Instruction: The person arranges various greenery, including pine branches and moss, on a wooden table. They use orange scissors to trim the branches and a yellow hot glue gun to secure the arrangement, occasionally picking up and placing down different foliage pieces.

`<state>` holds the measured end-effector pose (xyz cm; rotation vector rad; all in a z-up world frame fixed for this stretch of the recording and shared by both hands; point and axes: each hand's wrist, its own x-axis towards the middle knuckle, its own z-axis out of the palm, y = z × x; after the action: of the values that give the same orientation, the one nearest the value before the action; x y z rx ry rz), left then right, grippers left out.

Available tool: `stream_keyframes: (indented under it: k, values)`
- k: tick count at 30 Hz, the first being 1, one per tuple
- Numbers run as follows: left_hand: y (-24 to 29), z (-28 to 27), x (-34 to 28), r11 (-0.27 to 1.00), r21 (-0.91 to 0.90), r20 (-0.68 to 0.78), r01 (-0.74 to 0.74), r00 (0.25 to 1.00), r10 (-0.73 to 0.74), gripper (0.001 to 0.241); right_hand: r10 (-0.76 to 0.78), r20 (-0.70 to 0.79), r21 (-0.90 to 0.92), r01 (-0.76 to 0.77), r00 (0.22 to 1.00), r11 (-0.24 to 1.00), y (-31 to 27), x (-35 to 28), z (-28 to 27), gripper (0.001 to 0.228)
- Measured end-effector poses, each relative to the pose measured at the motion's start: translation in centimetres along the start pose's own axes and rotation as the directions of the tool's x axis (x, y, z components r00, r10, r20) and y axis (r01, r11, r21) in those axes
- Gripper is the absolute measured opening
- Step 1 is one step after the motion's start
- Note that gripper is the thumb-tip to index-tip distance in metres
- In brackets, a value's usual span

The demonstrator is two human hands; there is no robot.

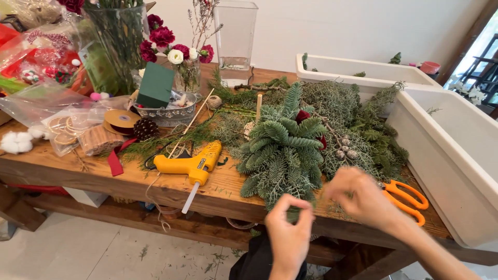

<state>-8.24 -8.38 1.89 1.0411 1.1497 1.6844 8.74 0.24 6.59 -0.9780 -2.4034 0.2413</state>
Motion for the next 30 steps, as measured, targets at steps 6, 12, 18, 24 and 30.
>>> stream_keyframes:
  k: [6, 12, 18, 24, 30]
  values:
    - [2.3, -6.3, 1.7, 0.948, -0.294, -0.104, 0.120, 0.982, -0.156, 0.009, 0.340, -0.340, -0.543, -0.478, 0.877, 0.690, 8.6, -0.2, -6.6, 0.038]
    - [2.9, -4.7, 2.9, 0.918, -0.322, -0.061, 0.232, 0.962, -0.265, 0.012, -0.323, -0.184, -0.236, 0.278, 0.928, 0.931, 1.9, 2.6, -3.9, 0.026]
    - [3.0, -3.9, 3.3, 0.942, -0.206, 0.037, 0.264, 0.964, -0.262, 0.013, -0.584, -0.024, -0.235, 0.563, 0.812, 0.792, -4.7, 3.6, 0.2, 0.014]
    - [4.2, -5.2, 2.7, 0.867, 0.222, 0.195, -0.447, 0.891, 0.410, 0.032, -0.089, 0.036, 0.211, 0.079, 0.995, 0.974, -3.6, 3.2, 1.6, 0.016]
    - [2.9, -5.4, 3.8, 0.452, 0.488, 0.320, -0.747, 0.635, 0.704, 0.003, 0.239, 0.323, 0.535, -0.385, 0.916, 0.752, -4.9, 3.8, 0.3, 0.023]
